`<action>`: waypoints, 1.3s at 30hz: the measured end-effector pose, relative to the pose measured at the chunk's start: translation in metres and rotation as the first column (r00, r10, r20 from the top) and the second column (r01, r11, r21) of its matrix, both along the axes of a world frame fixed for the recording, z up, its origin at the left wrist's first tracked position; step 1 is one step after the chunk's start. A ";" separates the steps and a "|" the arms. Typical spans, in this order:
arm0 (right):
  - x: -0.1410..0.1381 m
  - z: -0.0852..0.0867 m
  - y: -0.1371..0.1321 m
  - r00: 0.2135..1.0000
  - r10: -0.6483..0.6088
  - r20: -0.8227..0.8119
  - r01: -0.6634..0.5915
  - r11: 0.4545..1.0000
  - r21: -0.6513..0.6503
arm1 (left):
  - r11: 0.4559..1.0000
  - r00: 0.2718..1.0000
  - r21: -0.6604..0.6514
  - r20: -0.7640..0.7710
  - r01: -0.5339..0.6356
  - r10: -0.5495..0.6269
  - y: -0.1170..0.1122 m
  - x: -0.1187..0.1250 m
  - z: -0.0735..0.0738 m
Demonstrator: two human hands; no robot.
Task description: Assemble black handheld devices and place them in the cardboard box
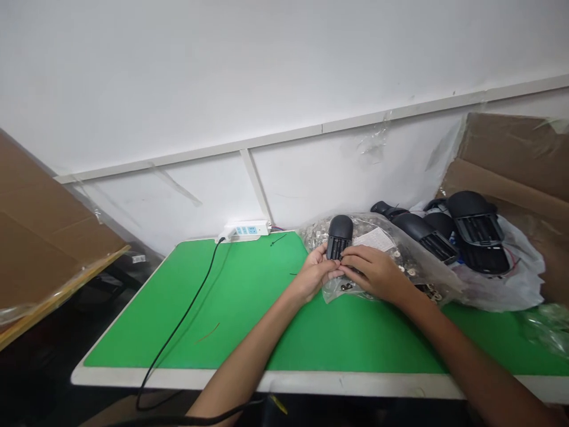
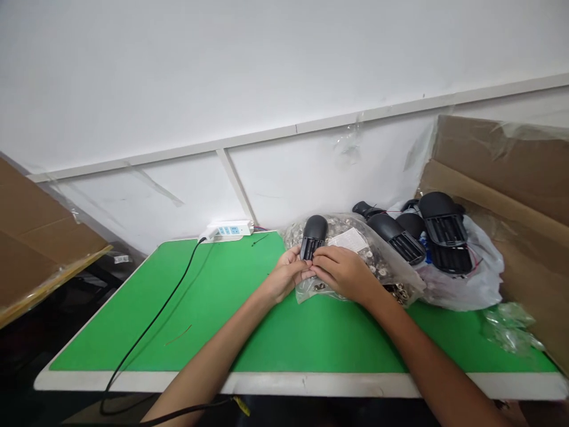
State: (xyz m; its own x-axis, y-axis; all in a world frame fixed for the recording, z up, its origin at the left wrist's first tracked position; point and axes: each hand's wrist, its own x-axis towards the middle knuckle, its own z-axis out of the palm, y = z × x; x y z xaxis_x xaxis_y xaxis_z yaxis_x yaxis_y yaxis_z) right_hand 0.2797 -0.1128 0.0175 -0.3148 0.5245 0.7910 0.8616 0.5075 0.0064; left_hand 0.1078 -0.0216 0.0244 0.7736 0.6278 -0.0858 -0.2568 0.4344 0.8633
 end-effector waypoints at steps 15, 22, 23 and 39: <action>0.001 -0.005 -0.006 0.980 -0.068 -0.187 0.036 0.985 -0.167 | 1.000 0.992 0.004 0.128 0.005 -0.005 0.002 -0.008 0.011; -0.004 -0.004 -0.011 0.951 -0.081 -0.300 -0.005 0.961 -0.276 | 0.996 0.985 -0.033 0.155 0.081 -0.075 0.007 -0.014 0.014; -0.004 -0.007 -0.011 0.940 -0.116 -0.321 0.018 0.956 -0.293 | 0.995 0.986 -0.026 0.139 0.098 -0.093 0.007 -0.014 0.014; 0.006 -0.034 -0.009 0.738 -0.347 -0.579 0.013 0.865 -0.502 | 0.975 0.990 0.168 -0.040 0.143 -0.138 -0.001 -0.011 0.010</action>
